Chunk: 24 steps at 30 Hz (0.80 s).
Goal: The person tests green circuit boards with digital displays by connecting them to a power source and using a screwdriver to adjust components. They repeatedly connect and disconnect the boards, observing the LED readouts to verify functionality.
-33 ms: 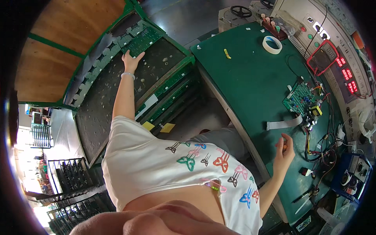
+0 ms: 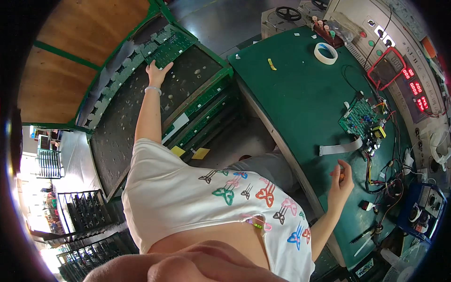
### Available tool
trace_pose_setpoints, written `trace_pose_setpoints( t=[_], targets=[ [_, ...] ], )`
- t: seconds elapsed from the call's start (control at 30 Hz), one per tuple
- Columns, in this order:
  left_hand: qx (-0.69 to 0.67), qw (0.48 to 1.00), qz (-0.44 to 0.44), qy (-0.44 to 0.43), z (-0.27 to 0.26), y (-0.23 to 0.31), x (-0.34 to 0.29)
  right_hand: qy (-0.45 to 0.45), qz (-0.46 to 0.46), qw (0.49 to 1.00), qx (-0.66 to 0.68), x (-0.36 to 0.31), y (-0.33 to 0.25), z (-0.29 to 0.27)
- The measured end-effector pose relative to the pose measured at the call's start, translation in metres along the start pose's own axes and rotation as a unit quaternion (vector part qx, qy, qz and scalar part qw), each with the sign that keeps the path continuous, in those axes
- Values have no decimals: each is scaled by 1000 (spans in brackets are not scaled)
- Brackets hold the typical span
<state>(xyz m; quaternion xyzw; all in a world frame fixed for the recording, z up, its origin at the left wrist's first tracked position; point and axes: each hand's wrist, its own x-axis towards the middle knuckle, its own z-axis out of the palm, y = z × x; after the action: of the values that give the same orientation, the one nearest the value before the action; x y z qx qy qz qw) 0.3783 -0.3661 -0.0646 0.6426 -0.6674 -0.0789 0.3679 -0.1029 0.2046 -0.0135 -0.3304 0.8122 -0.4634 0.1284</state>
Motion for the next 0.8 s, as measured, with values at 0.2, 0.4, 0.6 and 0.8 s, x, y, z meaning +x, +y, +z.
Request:
trace_pose_setpoints(
  t=[0.2, 0.4, 0.6, 0.8],
  targets=[
    [49, 997, 47, -23, 0, -12, 25, 13, 2, 1000, -15, -11, -7, -7],
    [217, 967, 134, 15, -20, 43, 15, 77, 22, 996, -29, -39, -24, -37],
    [-269, 918, 229, -179, -15, 144, 13, 307, -20, 938, -157, -88, 16, -84],
    [-355, 783, 382, -339, 34, 308, -95, 533, 191, 802, -191, -202, 71, -129]
  ],
)
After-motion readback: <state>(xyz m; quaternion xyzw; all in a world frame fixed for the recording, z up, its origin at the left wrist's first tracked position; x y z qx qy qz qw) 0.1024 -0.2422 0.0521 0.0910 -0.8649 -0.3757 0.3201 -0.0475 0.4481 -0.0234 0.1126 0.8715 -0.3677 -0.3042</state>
